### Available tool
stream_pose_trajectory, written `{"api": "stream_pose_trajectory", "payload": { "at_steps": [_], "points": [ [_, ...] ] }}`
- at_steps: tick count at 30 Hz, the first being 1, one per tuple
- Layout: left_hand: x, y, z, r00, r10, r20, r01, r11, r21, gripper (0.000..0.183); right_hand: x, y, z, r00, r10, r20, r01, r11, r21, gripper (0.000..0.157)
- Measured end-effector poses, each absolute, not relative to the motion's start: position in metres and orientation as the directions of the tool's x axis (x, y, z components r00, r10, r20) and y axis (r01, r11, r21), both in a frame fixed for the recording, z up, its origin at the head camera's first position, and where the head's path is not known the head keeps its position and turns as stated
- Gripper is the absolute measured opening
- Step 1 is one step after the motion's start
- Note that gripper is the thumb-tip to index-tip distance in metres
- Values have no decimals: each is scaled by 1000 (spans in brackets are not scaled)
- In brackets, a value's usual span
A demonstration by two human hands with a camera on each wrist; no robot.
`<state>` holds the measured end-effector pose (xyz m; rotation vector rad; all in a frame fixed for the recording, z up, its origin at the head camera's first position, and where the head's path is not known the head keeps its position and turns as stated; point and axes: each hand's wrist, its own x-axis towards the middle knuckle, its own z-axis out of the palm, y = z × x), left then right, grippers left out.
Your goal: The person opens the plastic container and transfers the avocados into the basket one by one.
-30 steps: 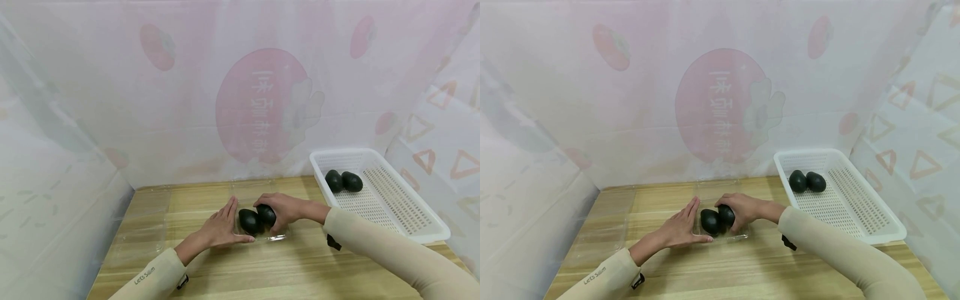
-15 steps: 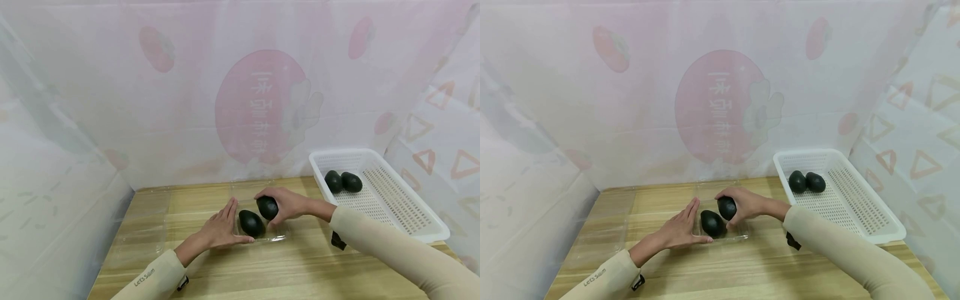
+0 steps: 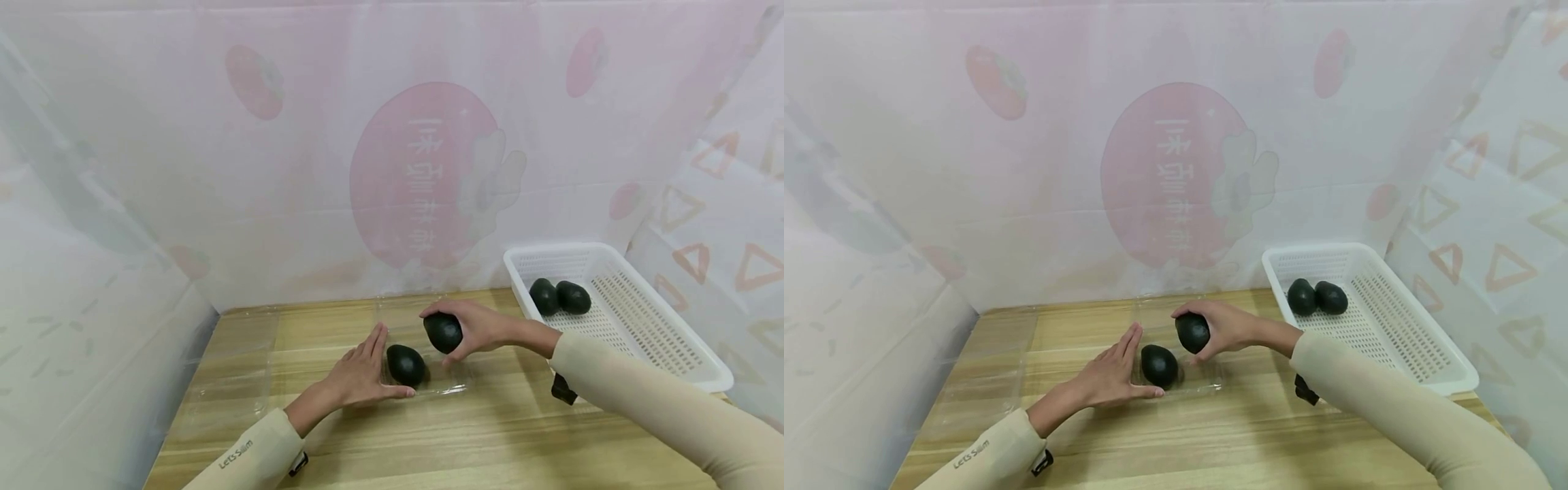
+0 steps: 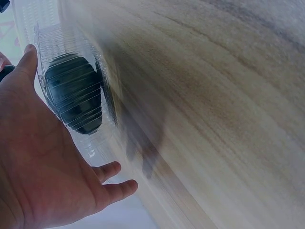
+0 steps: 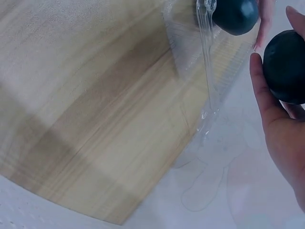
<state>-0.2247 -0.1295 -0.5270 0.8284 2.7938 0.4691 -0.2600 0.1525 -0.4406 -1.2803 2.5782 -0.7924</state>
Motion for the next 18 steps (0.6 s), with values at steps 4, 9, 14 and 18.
{"api": "stream_pose_trajectory", "payload": {
  "at_steps": [4,9,14,18],
  "points": [
    [-224,-129,-529,-826,556,-93,497,796,347,129,-259,154,-435,-636,-767,92,-681,500,-536,87],
    [-227,-129,-535,-829,553,-86,496,797,345,130,-259,160,-431,-642,-759,106,-676,495,-546,85],
    [-228,-129,-538,-830,553,-71,501,795,342,131,-257,168,-426,-651,-753,102,-662,495,-563,87],
    [-227,-129,-536,-829,555,-71,502,794,342,129,-256,176,-420,-662,-744,90,-650,511,-562,86]
  ]
}}
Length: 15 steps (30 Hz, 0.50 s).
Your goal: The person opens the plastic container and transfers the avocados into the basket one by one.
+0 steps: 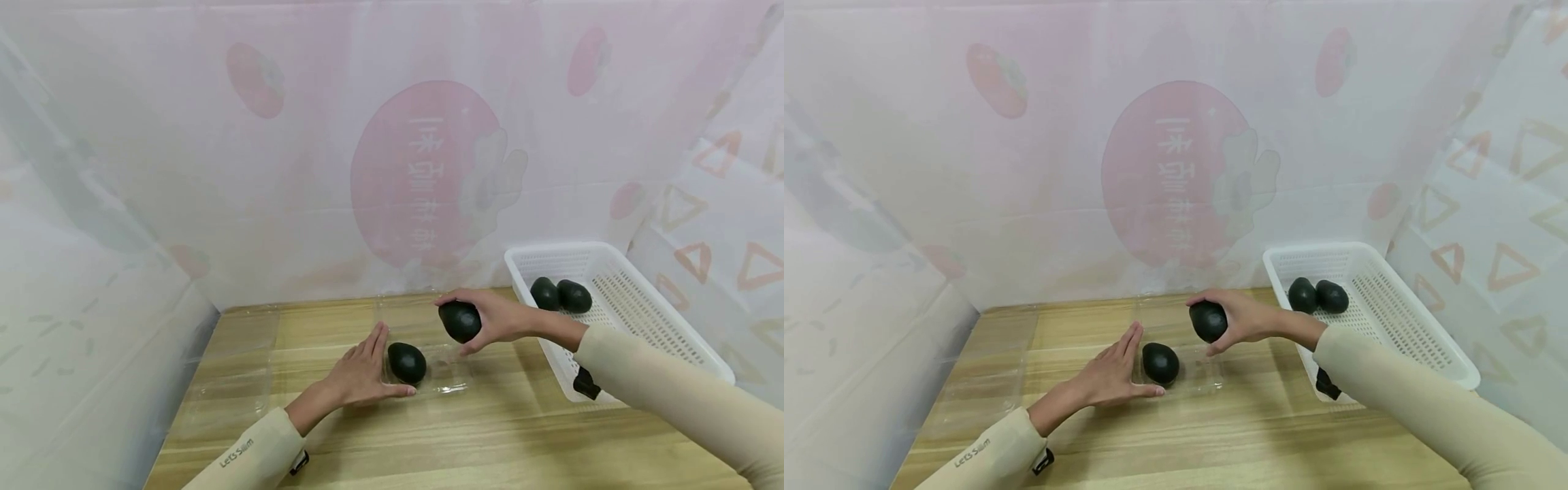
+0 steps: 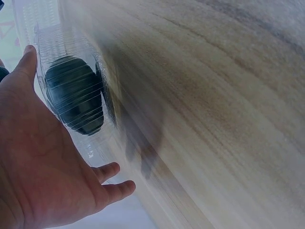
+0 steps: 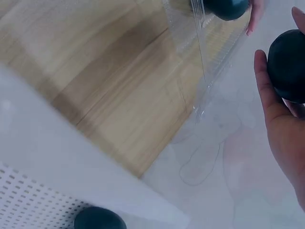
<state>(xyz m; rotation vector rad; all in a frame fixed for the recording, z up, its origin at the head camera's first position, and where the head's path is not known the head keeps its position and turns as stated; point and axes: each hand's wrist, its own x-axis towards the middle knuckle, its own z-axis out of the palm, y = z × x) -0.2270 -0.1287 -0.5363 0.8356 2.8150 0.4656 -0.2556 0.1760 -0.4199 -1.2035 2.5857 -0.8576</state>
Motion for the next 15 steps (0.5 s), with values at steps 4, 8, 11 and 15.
{"api": "stream_pose_trajectory", "payload": {
  "at_steps": [4,8,11,15],
  "points": [
    [-225,-129,-532,-829,555,-70,501,792,349,128,-254,184,-415,-672,-737,77,-644,529,-552,85],
    [-224,-129,-531,-828,556,-67,506,794,338,128,-253,192,-409,-692,-719,56,-623,557,-550,84],
    [-224,-129,-532,-828,557,-55,509,791,340,128,-253,199,-404,-713,-699,43,-600,578,-553,84],
    [-224,-128,-531,-829,556,-54,508,790,343,129,-252,207,-397,-735,-677,40,-577,594,-560,81]
  ]
}}
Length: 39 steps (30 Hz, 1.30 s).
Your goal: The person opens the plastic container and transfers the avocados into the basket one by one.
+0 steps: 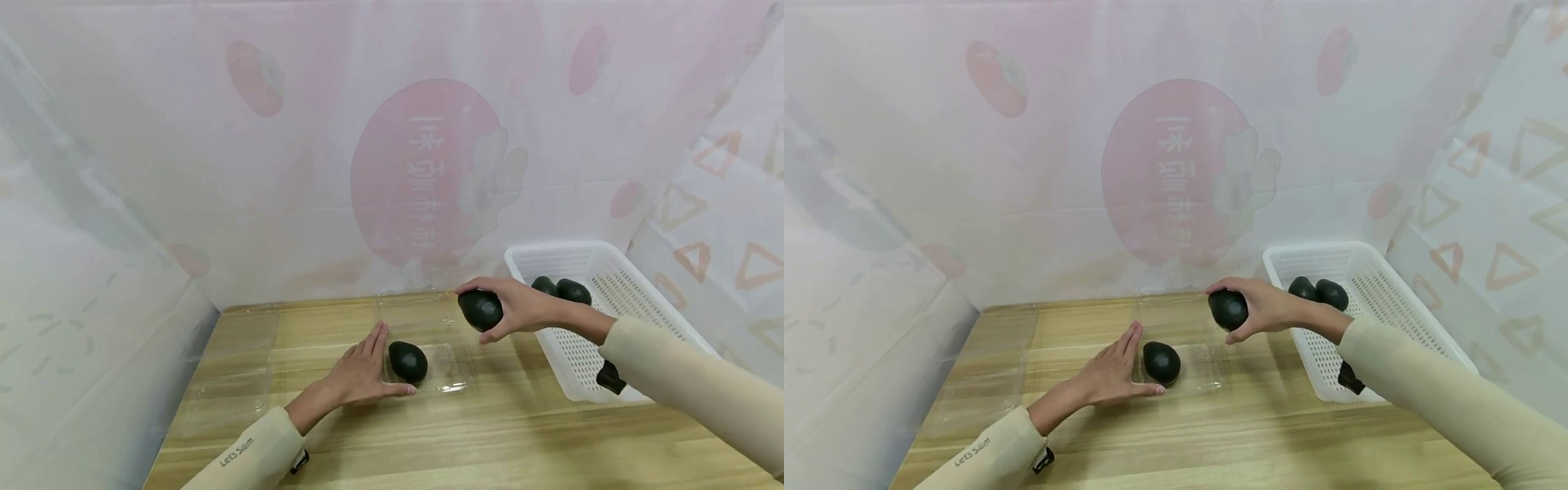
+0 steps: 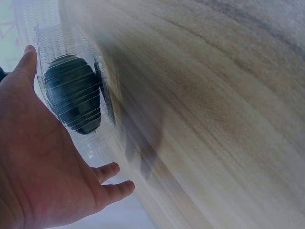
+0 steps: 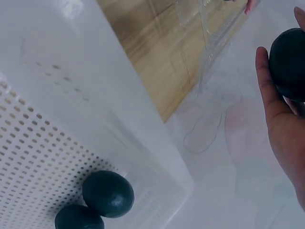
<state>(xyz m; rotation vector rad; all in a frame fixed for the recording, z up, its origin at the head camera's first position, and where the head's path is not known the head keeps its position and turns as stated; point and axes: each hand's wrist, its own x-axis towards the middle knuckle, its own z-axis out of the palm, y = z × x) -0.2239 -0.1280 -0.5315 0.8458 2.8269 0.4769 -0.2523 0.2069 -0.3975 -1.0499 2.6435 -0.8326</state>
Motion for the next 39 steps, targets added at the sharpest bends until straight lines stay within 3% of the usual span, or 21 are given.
{"api": "stream_pose_trajectory", "payload": {
  "at_steps": [21,39],
  "points": [
    [-223,-127,-531,-832,551,-65,502,797,337,129,-258,260,-379,-834,-549,55,-474,662,-581,79],
    [-222,-127,-532,-837,543,-58,494,798,346,130,-263,313,-378,-883,-461,88,-440,747,-499,77]
  ]
}}
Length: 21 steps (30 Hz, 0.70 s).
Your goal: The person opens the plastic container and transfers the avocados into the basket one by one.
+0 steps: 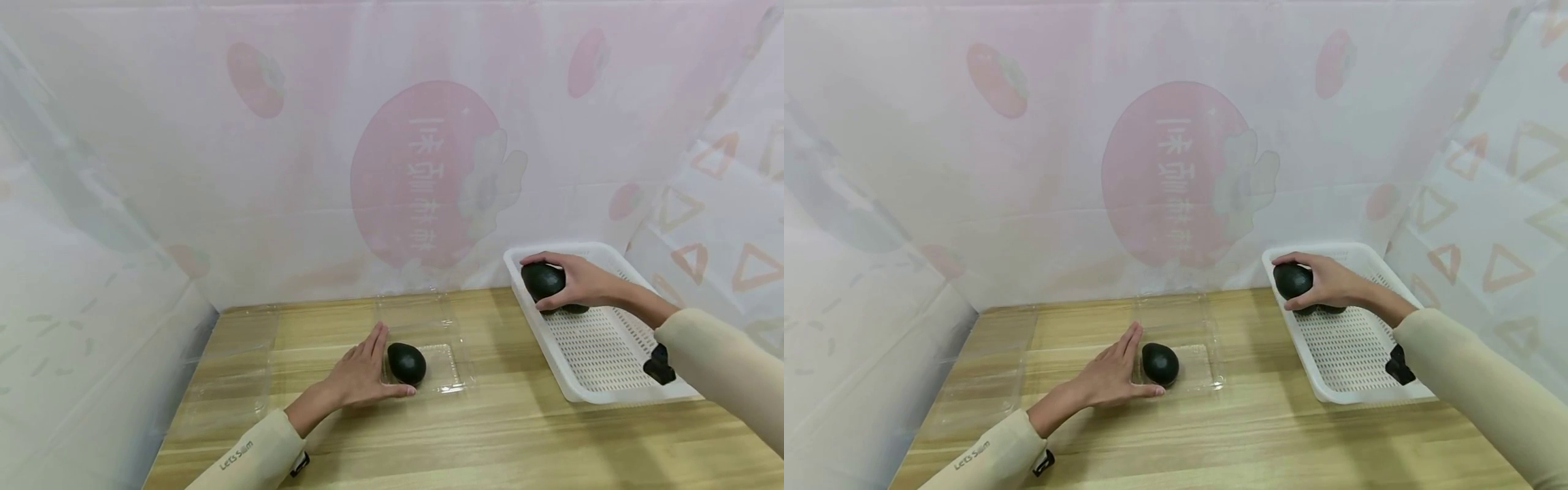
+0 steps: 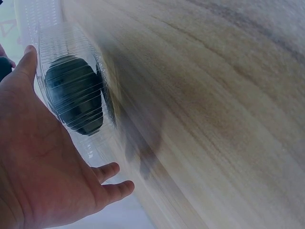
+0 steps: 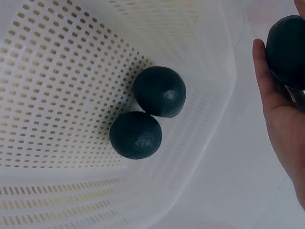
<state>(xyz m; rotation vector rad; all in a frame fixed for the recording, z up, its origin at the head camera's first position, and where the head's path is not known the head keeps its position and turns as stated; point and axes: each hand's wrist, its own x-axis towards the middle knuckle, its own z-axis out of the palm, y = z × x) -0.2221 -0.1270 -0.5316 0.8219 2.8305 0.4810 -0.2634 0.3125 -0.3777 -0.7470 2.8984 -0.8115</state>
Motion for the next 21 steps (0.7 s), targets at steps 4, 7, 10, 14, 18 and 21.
{"api": "stream_pose_trajectory", "payload": {
  "at_steps": [4,7,10,14,18,21],
  "points": [
    [-222,-127,-532,-837,545,-55,496,797,346,130,-264,324,-378,-887,-457,64,-425,755,-499,75],
    [-223,-127,-534,-836,546,-52,497,796,346,129,-265,332,-379,-887,-459,60,-431,772,-467,74],
    [-223,-127,-535,-836,548,-41,501,791,350,128,-266,340,-379,-886,-458,65,-439,787,-434,74],
    [-223,-127,-534,-834,551,-35,504,786,358,128,-268,349,-381,-883,-464,66,-449,798,-402,73],
    [-223,-126,-533,-833,551,-40,504,787,356,128,-269,357,-382,-883,-465,55,-449,805,-388,73],
    [-223,-127,-532,-834,550,-43,502,790,352,128,-270,360,-384,-887,-461,31,-437,815,-381,73]
  ]
}}
